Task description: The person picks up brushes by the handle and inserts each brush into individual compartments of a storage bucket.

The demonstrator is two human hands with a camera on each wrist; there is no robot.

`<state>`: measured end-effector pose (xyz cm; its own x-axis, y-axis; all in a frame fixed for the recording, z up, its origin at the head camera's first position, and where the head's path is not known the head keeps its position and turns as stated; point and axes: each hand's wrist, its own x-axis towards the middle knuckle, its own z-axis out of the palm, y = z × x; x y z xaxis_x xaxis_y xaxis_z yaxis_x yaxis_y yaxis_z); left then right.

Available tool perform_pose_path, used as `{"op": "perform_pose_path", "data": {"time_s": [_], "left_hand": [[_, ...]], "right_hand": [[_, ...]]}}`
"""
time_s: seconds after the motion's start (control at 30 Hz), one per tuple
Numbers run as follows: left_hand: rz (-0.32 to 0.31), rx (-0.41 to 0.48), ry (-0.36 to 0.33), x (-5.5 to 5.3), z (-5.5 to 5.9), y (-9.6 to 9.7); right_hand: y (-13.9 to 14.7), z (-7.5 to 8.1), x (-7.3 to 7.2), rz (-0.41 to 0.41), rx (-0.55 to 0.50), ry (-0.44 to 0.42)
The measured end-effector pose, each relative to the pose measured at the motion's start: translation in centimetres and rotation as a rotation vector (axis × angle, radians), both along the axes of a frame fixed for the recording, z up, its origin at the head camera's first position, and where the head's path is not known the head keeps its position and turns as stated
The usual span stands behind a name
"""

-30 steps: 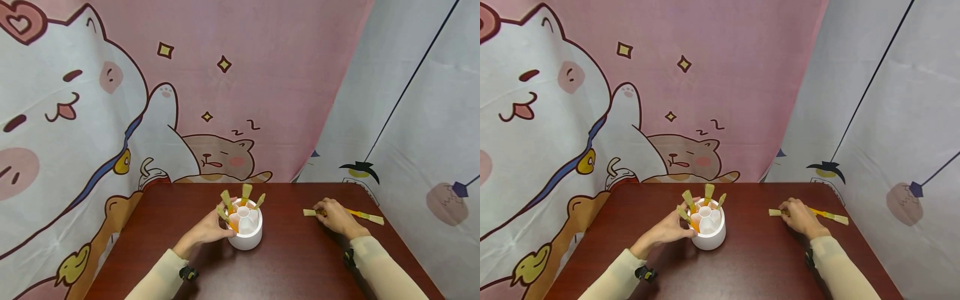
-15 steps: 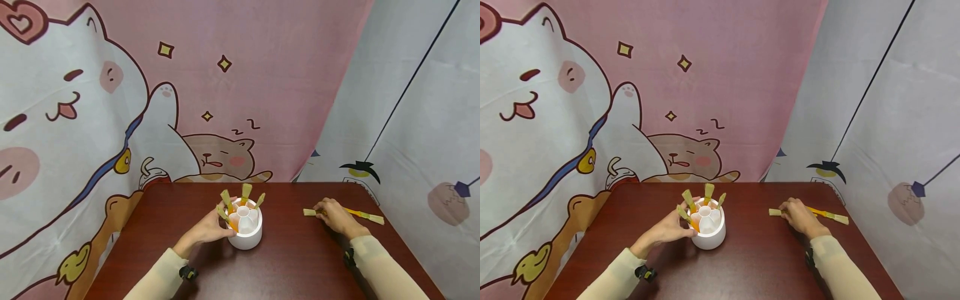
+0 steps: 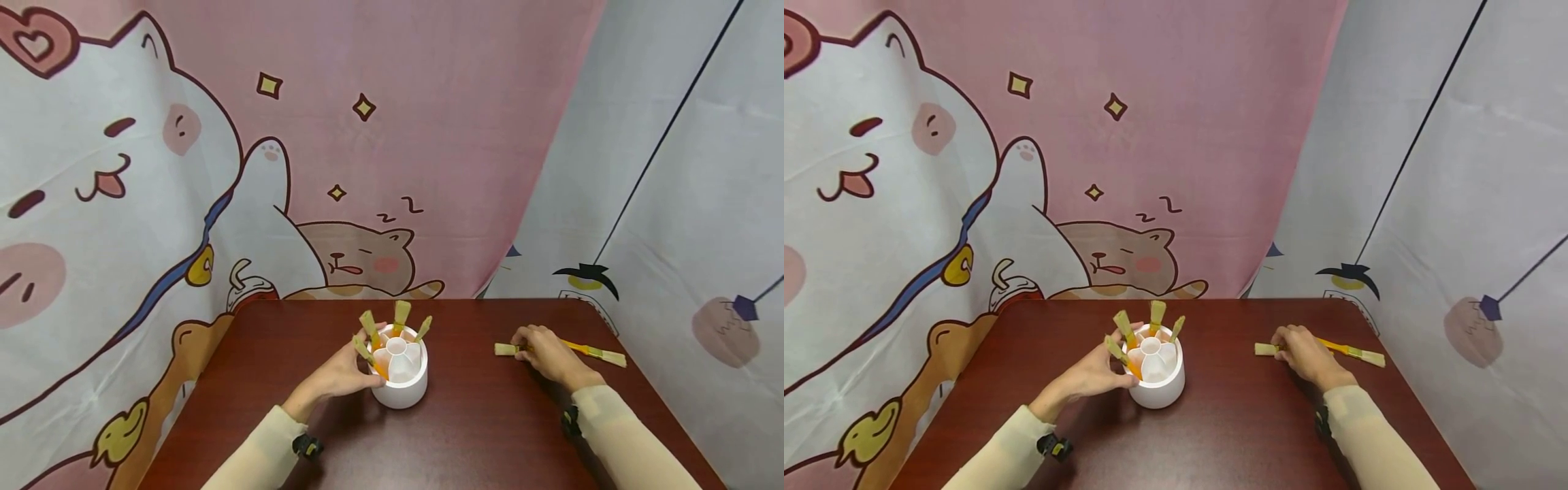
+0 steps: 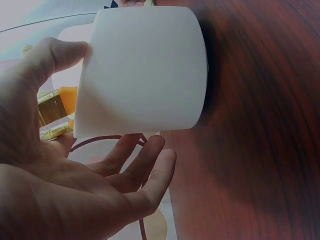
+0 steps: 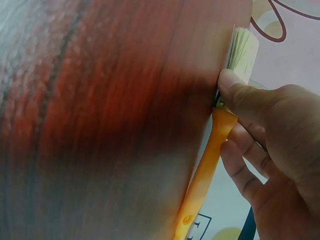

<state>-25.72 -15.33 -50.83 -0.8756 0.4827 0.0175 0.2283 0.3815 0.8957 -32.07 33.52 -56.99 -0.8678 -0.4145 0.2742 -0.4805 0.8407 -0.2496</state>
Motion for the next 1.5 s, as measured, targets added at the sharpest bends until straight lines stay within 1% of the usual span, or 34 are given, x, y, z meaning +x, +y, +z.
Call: {"op": "perform_pose_path", "data": {"time_s": [0.1,0.17,0.3,0.4,0.53,0.6,0.73,1.03,1.2,1.5], "left_hand": [[0.001,-0.005,0.01,0.0,0.0,0.1],[0.005,-0.006,0.01,0.0,0.0,0.1],[0.023,-0.014,0.003,0.2,0.0,0.2],[0.03,-0.01,0.001,0.3,-0.1,0.3],[0.028,-0.007,0.001,0.4,-0.2,0.3],[0.022,-0.005,0.0,0.4,-0.2,0.3],[0.01,-0.002,0.008,0.4,-0.3,0.3],[0.015,0.002,0.007,0.3,-0.1,0.4],[0.011,0.006,0.009,0.3,-0.1,0.3],[0.013,0.006,0.003,0.2,-0.2,0.4]], "right_hand": [[0.1,-0.1,0.0,0.026,-0.026,0.027],[0.2,-0.1,0.0,0.035,-0.034,0.027],[0.3,-0.1,0.0,0.035,-0.034,-0.005],[0.4,-0.1,0.1,0.019,-0.028,-0.046],[0.5,0.0,0.4,-0.003,-0.014,-0.079],[0.5,0.1,0.6,-0.004,-0.009,-0.082],[0.4,0.3,0.9,-0.007,-0.015,-0.075],[-0.1,0.7,1.3,0.011,-0.056,-0.034],[-0.5,0.9,1.6,0.006,-0.071,-0.022],[-1.3,1.5,2.0,0.01,-0.109,0.004]]}}
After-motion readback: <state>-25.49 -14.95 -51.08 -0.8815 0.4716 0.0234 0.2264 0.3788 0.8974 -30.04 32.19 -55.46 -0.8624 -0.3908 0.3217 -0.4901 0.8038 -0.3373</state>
